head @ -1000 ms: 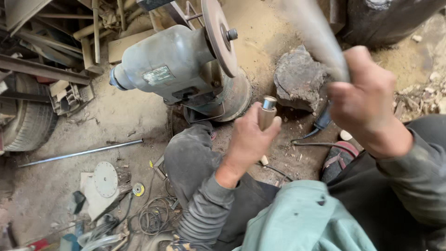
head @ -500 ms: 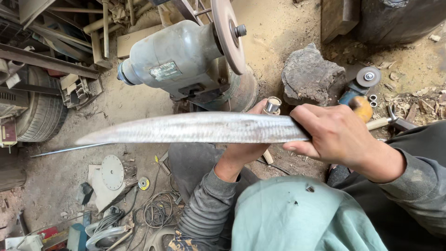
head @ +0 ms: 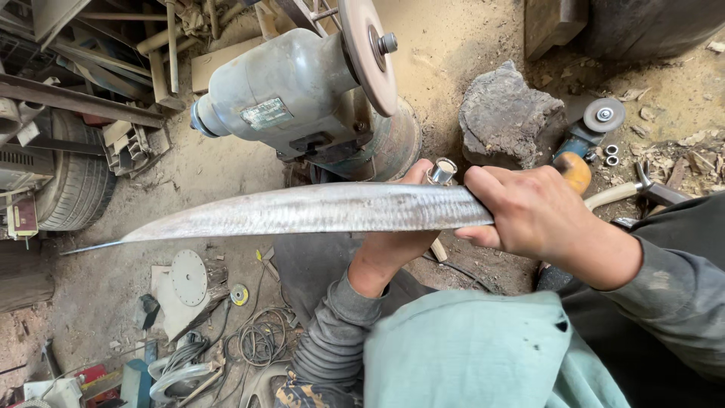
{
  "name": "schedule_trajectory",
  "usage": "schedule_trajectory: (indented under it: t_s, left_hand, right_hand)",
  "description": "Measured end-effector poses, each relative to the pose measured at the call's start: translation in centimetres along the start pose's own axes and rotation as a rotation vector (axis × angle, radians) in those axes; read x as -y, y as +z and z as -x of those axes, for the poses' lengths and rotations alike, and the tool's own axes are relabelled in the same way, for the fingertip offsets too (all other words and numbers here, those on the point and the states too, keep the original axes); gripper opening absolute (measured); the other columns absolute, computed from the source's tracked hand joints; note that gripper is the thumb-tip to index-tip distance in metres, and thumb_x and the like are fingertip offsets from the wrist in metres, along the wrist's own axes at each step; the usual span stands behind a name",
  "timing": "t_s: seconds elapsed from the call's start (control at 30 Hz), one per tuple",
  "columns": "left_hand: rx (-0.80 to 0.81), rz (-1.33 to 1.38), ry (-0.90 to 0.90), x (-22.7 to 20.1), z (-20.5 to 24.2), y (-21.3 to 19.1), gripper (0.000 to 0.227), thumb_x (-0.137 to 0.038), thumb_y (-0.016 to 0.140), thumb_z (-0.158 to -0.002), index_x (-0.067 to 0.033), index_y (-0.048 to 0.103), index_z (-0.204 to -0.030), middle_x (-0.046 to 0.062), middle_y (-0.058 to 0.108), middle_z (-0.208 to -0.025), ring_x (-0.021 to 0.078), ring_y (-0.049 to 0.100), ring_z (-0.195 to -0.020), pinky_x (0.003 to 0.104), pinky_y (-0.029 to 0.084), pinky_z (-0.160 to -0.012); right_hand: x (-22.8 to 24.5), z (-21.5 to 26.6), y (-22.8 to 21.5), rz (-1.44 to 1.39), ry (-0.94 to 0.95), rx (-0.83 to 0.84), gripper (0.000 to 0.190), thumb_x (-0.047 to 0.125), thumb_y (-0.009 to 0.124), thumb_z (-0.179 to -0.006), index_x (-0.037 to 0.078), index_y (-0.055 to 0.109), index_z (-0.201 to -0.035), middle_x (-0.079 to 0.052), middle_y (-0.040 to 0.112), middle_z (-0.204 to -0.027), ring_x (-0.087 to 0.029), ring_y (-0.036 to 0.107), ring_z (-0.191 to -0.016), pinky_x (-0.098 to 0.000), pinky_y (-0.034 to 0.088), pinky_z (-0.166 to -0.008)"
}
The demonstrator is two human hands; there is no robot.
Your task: The person shapes a wooden handle using a bench grinder, then inserts a metal ferrule and hammers it into place. They use an angle grinder to smooth the metal and wood, and a file to refine the edges. The person repeats the process on a second handle, finishing with the bench grinder.
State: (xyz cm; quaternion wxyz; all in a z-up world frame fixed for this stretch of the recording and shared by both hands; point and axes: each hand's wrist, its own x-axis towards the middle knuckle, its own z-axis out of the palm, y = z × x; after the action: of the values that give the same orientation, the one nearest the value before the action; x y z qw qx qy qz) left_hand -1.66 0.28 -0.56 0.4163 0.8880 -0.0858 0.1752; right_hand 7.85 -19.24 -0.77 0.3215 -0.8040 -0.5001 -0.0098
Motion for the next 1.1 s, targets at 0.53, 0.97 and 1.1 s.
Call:
schedule_trajectory:
  t_s: [0.53, 0.97, 1.1]
  left_hand:
    - [0.154, 1.021, -0.576, -1.3, -1.2, -0.4, 0.024, -0.02, 0.065, -0.102, -0.0052, 0.047, -0.109, 0.006, 0.067, -0.088, 0.0121, 0.066, -0.068, 0.026, 0.054, -0.059]
    - [0.093, 0.41, -0.103, -0.3, 0.1, -0.2, 0.023, -0.008, 0.076, -0.095, -0.0027, 0.06, -0.111, 0.006, 0.063, -0.09, 0.0108, 0.06, -0.082, 0.027, 0.051, -0.074]
    - [0.035, 0.223, -0.013, -1.3, -0.7, -0.7, 0.05, -0.016, 0.083, -0.079, 0.0025, 0.054, -0.116, 0.012, 0.064, -0.094, 0.0151, 0.064, -0.088, 0.035, 0.051, -0.08]
  right_hand:
    - [-2.1, 1.9, -0.6, -0.263, 0.245, -0.246, 0.067, 0.067, 0.035, -0.104, 0.002, 0.054, -0.099, -0.018, 0.053, -0.068, -0.04, 0.06, -0.064, -0.0455, 0.045, -0.057]
    - [0.7, 1.3, -1.6, -0.012, 0.012, -0.045, 0.061, 0.065, 0.061, -0.083, 0.004, 0.055, -0.085, -0.013, 0.059, -0.069, -0.035, 0.063, -0.057, -0.0445, 0.05, -0.049]
    - [1.5, 0.7, -1.9, 0.046, 0.019, 0.03, 0.061, 0.064, 0.063, -0.081, 0.004, 0.054, -0.081, -0.012, 0.058, -0.067, -0.034, 0.064, -0.055, -0.0443, 0.05, -0.047]
